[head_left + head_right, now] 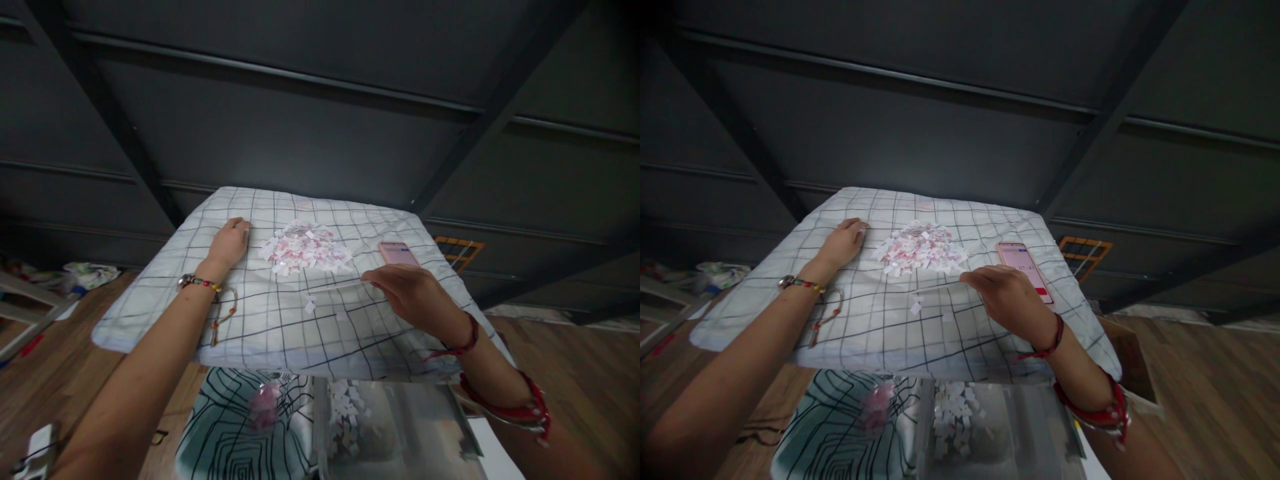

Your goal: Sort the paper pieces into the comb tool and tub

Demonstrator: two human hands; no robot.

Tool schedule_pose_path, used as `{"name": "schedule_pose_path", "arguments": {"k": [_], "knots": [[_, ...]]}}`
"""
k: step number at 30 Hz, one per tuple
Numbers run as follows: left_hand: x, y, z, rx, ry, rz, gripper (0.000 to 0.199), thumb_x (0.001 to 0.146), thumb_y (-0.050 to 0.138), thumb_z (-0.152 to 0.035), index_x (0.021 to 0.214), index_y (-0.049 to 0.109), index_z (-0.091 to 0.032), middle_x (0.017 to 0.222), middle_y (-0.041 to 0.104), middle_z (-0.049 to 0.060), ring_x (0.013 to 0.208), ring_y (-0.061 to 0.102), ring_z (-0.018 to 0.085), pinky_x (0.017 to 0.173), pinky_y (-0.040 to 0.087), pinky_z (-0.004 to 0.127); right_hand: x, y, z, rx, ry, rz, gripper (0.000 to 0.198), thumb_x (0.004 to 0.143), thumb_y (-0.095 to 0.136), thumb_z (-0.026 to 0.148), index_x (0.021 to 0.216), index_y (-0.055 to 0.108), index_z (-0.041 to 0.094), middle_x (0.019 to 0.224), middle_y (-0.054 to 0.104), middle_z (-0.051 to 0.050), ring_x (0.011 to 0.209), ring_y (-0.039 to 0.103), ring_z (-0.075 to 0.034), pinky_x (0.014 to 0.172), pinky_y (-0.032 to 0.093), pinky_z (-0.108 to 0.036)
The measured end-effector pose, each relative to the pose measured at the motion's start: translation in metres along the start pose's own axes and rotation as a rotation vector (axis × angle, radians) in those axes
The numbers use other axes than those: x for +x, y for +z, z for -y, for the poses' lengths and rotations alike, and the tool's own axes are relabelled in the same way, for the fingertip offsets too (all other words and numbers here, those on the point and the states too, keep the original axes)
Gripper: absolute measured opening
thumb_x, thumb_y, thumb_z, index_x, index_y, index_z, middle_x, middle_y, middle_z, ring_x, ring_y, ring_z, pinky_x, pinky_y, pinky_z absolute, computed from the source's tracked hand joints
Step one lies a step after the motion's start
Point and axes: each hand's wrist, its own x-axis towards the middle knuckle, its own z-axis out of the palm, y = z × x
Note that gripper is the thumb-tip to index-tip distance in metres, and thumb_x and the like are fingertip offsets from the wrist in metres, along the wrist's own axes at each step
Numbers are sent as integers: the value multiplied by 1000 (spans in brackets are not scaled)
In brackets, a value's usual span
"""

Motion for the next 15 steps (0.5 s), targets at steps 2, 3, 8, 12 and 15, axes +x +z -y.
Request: {"name": "schedule_pose_path", "arguments": {"k": [2,3,8,12,15], "knots": [[-3,-2,0,77,-47,29,45,94,31,-23,128,58,-12,140,52,17,131,47,28,107,41,48,-2,-2,-1,31,-12,9,32,86,43,1,96,68,18,81,74,-3,71,68,-15,65,52,-26],[-4,-2,-1,103,-66,49,45,95,31,-25,130,57,-13,142,52,16,133,46,29,107,40,50,-3,-4,-1,46,-17,14,32,86,43,2,97,68,19,81,74,-3,71,68,-15,66,52,-26],[-6,-6,-5,152,-102,133,49,98,28,-31,136,53,-13,145,50,16,135,44,31,107,40,49,-1,-7,-2,58,-13,3,31,86,44,3,97,68,20,82,74,-3,71,67,-14,65,52,-26],[-5,-7,-6,170,-124,151,51,98,27,-33,138,52,-14,147,48,15,137,42,32,107,39,51,6,-3,-1,43,-17,56,35,83,43,1,98,68,20,82,74,-3,73,68,-15,67,53,-27],[-4,-7,-5,167,-137,157,51,98,27,-33,140,50,-14,150,45,15,139,40,33,110,36,51,4,-5,-4,79,-65,100,36,81,44,0,99,68,20,84,75,-2,75,68,-14,70,54,-26]]}}
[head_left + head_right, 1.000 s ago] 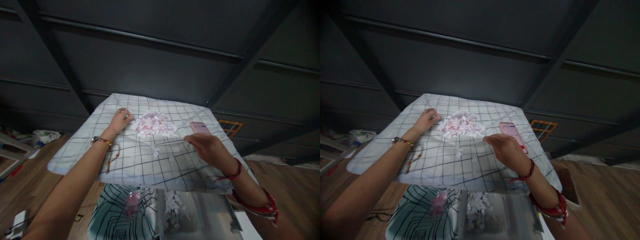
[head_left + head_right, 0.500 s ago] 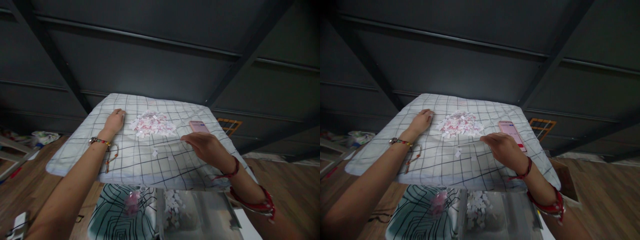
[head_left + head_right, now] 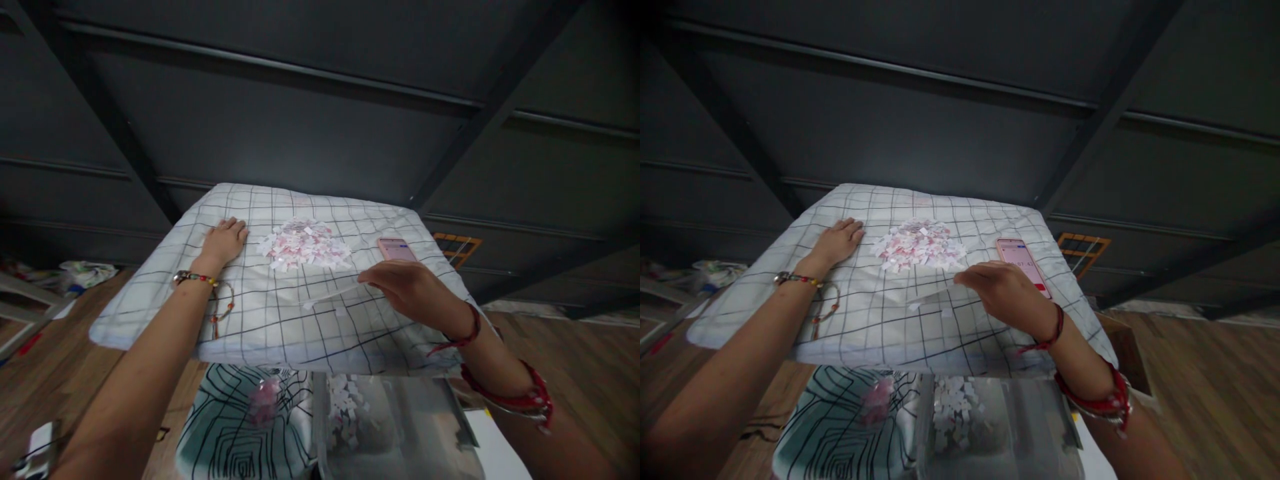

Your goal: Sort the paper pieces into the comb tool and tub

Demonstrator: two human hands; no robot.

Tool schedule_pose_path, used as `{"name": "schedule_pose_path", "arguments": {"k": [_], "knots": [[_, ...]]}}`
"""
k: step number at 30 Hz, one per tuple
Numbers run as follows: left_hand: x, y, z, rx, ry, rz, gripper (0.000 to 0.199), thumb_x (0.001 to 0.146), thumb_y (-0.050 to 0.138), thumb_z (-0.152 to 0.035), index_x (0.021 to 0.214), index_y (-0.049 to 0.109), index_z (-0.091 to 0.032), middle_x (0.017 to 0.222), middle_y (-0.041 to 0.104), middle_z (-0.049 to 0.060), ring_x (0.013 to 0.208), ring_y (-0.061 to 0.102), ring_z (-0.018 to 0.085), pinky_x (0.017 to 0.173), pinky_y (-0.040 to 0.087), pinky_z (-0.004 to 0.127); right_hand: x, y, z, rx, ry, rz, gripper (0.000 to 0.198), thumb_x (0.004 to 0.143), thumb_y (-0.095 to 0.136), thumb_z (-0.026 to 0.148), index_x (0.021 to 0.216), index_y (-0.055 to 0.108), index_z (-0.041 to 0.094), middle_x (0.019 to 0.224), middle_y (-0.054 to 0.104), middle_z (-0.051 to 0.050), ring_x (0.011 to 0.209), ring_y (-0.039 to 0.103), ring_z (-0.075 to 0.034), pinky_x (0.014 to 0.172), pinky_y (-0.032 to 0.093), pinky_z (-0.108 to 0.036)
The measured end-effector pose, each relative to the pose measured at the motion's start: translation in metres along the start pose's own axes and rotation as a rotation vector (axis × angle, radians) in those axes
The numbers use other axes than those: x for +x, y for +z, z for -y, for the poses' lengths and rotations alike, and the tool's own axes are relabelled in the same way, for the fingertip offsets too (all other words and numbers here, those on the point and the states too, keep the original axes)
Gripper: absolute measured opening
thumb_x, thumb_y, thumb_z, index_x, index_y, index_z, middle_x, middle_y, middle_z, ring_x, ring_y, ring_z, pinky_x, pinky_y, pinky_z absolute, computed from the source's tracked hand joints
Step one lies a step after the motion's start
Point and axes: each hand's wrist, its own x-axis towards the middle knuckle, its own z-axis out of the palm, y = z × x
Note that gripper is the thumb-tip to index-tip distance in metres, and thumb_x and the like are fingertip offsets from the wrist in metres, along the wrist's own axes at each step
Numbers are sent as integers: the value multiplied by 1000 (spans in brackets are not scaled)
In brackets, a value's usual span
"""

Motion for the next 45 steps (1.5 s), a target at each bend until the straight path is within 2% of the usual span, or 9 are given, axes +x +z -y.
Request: {"name": "schedule_pose_path", "arguments": {"k": [4,7,11,15,23,30,35,41,45], "knots": [[1,1,2,-12,-5,-5,51,97,29,-33,140,50,-16,150,45,14,139,40,34,110,36,53,-10,-14,-5,63,-45,21,37,80,43,-2,95,69,20,83,74,-1,76,68,-13,71,54,-24],[2,3,4,-28,13,-21,50,96,30,-33,139,52,-16,149,47,14,138,41,34,109,37,53,-10,-23,-6,74,-29,15,35,83,42,0,92,68,19,81,74,-1,74,68,-12,69,54,-24],[4,7,7,-34,21,-35,51,96,30,-35,137,53,-17,149,46,13,138,41,33,109,37,52,-1,-17,-4,91,-28,-10,35,85,41,2,94,69,20,83,74,-1,77,68,-13,72,54,-25],[5,8,8,-43,11,-36,50,96,31,-36,137,54,-17,149,47,13,137,41,33,110,37,52,3,-9,-5,144,-47,46,33,87,43,4,95,70,21,84,74,0,78,68,-12,73,53,-25],[5,5,5,-8,7,-18,51,97,29,-35,139,51,-16,150,46,13,138,41,30,111,36,48,-22,-31,-9,178,-18,121,34,87,41,3,94,69,22,83,73,-1,77,68,-12,73,54,-25],[6,8,7,-38,30,-51,49,95,31,-33,135,54,-16,147,48,14,135,45,33,109,38,53,-42,-41,6,116,-19,79,34,87,42,2,97,67,22,80,72,-1,73,68,-13,68,54,-25],[6,7,8,-43,30,-40,50,96,30,-34,136,53,-16,147,48,13,137,43,30,111,36,48,-56,-45,15,78,10,65,34,87,42,2,99,66,24,83,73,0,75,69,-14,69,55,-26],[5,6,7,-35,35,-36,51,96,28,-37,136,52,-17,148,48,13,136,43,29,110,36,48,-65,-58,31,68,42,45,38,84,37,0,96,64,24,79,72,-1,72,69,-13,66,56,-24],[6,5,7,-38,23,-21,51,96,28,-37,136,52,-16,148,48,13,137,42,29,111,36,48,-72,-64,43,35,35,56,32,85,40,3,96,63,23,79,72,-1,71,69,-15,65,57,-25]]}}
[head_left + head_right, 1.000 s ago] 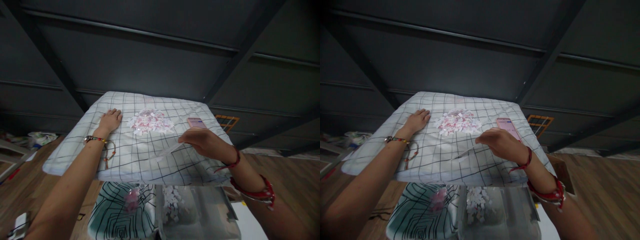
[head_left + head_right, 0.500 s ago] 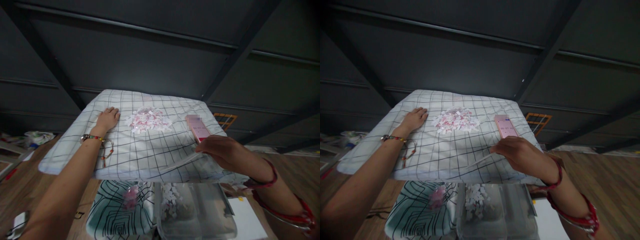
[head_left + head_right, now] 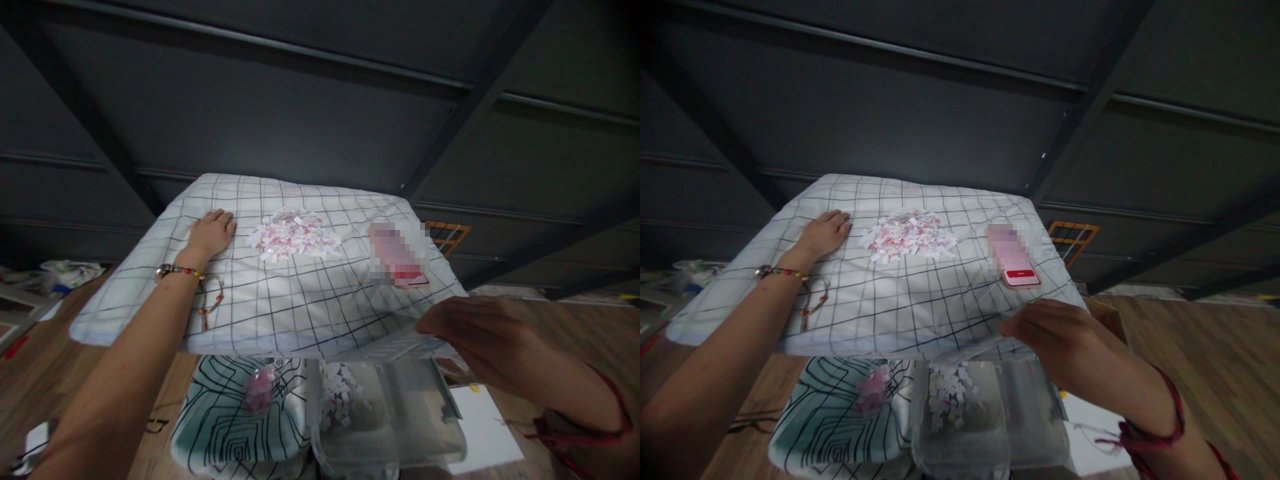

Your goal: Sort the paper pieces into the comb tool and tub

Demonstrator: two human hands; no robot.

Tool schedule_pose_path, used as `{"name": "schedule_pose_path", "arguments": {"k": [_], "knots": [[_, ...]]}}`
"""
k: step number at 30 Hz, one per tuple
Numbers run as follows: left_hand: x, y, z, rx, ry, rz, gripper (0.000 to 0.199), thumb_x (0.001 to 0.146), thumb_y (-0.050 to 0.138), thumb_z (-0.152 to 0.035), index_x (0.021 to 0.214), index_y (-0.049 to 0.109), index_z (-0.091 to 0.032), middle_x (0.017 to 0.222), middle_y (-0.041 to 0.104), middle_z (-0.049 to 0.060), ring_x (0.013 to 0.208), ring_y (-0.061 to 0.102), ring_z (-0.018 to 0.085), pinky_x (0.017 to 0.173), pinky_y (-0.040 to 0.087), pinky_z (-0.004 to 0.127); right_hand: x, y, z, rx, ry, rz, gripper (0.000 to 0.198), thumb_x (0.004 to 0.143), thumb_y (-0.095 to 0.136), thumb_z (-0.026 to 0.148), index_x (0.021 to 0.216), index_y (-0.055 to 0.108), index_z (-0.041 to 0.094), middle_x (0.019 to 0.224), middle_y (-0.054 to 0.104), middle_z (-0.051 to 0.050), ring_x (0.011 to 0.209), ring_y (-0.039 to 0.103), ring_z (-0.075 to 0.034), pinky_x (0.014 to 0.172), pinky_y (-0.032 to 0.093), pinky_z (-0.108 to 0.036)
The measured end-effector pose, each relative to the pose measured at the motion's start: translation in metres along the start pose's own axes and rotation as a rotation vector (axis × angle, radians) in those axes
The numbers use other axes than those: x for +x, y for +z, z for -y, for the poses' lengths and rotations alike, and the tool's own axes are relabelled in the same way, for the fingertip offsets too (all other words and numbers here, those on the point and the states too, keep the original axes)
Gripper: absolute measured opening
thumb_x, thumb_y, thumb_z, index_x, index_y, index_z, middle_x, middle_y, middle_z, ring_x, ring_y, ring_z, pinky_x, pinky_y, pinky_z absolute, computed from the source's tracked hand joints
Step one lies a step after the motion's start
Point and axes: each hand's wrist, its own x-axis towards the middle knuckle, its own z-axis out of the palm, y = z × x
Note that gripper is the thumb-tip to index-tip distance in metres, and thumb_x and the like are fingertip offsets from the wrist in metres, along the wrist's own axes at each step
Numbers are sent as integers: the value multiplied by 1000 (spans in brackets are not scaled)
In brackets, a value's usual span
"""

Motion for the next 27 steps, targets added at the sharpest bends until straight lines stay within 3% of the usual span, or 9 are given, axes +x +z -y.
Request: {"name": "schedule_pose_path", "arguments": {"k": [9,14,19,27], "knots": [[2,3,3,-12,11,-17,50,95,30,-37,134,54,-17,146,49,12,137,42,27,111,36,46,-8,-4,11,20,25,-4,30,86,45,5,98,64,24,81,71,-1,75,68,-15,72,57,-27],[1,4,4,-6,26,-34,48,95,31,-36,133,55,-18,145,51,12,135,44,28,110,37,48,6,2,-9,-101,77,-147,27,88,46,8,103,64,21,87,75,-4,77,70,-17,69,57,-28],[1,5,5,20,15,-39,49,95,32,-35,133,55,-16,146,50,15,133,46,30,108,39,49,32,23,-32,-347,185,-205,27,87,43,7,98,66,17,84,75,-6,72,69,-21,63,53,-31],[2,10,8,25,18,-69,47,94,33,-36,132,56,-18,144,52,13,134,46,27,107,40,47,55,40,-45,-582,238,-94,28,81,45,3,92,68,14,78,73,-9,67,67,-22,62,47,-33]]}}
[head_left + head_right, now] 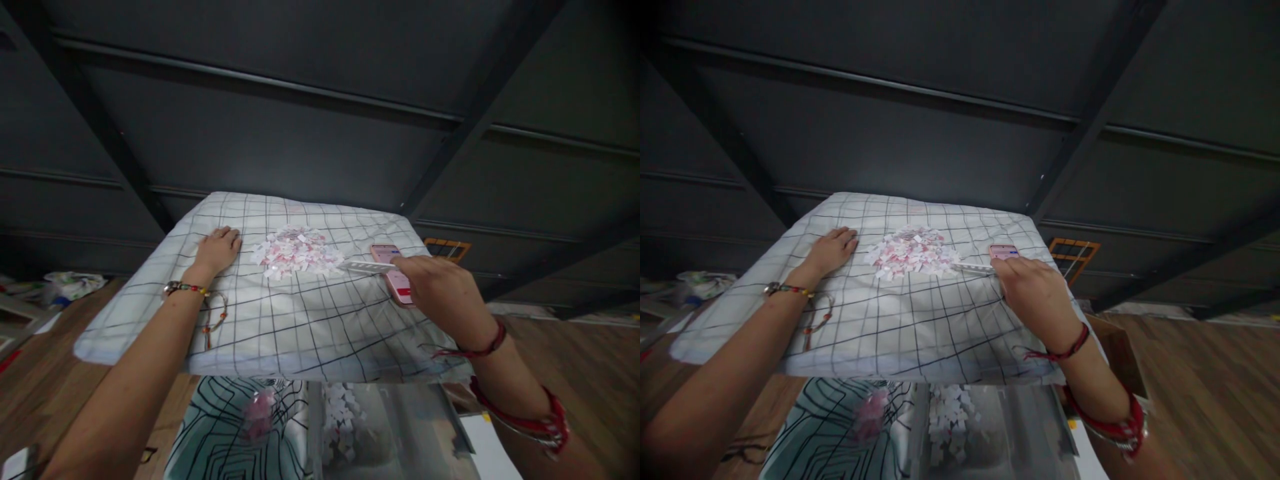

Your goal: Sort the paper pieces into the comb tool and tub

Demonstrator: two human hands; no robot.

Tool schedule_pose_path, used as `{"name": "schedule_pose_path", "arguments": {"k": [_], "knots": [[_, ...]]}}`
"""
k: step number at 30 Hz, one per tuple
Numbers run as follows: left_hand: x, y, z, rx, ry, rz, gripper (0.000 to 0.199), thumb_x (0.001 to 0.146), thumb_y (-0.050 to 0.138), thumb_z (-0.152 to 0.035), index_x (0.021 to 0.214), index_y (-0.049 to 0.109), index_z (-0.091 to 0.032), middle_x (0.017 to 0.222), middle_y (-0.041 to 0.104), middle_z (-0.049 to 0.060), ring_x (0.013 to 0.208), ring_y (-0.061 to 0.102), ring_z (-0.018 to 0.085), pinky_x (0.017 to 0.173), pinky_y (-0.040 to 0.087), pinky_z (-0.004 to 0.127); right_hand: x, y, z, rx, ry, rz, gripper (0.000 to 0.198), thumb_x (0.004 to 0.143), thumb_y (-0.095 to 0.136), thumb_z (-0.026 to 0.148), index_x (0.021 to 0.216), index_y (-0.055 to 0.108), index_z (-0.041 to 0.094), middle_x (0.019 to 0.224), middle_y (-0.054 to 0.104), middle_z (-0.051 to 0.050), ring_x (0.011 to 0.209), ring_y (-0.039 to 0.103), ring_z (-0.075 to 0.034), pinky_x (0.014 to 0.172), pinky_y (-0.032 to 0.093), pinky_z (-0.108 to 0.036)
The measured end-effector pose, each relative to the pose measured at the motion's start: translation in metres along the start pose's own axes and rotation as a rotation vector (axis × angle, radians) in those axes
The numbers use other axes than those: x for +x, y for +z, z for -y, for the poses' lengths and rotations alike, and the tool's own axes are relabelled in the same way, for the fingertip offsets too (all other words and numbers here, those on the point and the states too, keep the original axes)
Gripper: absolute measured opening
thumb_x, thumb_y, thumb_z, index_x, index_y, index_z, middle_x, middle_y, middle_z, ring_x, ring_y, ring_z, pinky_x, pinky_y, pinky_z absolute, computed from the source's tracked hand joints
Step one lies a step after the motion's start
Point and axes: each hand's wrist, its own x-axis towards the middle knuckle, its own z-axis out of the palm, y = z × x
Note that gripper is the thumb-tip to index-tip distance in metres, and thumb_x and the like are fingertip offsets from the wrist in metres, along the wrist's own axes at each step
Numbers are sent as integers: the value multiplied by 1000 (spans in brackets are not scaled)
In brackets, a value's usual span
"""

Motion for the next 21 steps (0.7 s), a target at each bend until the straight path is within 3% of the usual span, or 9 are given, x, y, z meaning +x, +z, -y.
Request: {"name": "schedule_pose_path", "arguments": {"k": [6,14,17,21], "knots": [[-2,-8,-7,40,2,36,50,96,29,-33,135,54,-13,146,50,16,134,46,30,106,41,50,-11,-3,-1,68,-47,10,33,79,43,0,94,68,16,83,74,-6,68,67,-18,62,46,-29],[-4,-14,-12,66,-18,80,51,96,30,-31,138,51,-12,147,48,17,136,43,31,108,40,48,8,-2,4,-21,87,76,32,79,44,0,92,69,15,77,73,-7,70,67,-20,62,45,-29],[-5,-15,-13,64,-9,76,51,97,29,-31,137,52,-10,146,49,17,136,44,31,108,40,48,6,0,4,-9,67,114,32,79,44,-1,89,69,16,76,73,-6,68,67,-20,60,45,-29],[-4,-13,-12,54,-19,69,50,97,29,-32,137,52,-12,146,49,16,136,44,29,110,39,46,-10,-8,0,54,-5,55,31,79,43,1,89,68,15,80,74,-6,63,66,-18,57,45,-29]]}}
